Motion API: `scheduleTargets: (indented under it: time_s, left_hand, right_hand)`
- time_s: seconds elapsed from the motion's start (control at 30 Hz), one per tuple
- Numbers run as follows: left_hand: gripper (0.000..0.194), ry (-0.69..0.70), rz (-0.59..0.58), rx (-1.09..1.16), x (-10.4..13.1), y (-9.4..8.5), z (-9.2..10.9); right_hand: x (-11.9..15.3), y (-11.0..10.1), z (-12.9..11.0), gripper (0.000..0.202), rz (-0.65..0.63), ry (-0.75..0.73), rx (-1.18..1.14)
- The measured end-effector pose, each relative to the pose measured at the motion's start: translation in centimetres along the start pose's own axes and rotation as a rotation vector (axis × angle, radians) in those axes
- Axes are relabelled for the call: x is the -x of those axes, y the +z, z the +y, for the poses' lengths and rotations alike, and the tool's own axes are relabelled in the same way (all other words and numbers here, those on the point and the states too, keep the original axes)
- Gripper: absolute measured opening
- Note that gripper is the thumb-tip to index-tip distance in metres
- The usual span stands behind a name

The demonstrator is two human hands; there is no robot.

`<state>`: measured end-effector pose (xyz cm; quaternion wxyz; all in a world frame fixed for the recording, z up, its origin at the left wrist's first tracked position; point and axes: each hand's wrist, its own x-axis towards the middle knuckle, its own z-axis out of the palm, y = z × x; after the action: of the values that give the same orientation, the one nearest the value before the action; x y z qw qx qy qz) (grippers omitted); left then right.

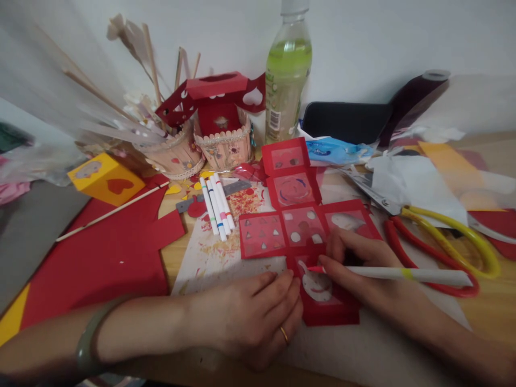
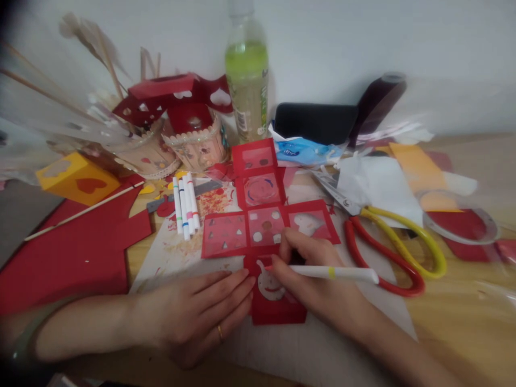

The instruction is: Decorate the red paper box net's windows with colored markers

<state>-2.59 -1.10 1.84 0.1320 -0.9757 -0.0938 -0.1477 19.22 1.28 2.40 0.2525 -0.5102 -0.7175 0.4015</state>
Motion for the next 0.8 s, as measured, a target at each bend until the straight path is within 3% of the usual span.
scheduleTargets:
  time_s: [0.8]
  left_hand:
    - [0.038, 0.008, -0.018, -0.003, 0.04, 0.02, 0.00]
  right_hand:
    - [-0.15, 0.29, -0.06, 0.023, -0.017, -0.018, -0.016]
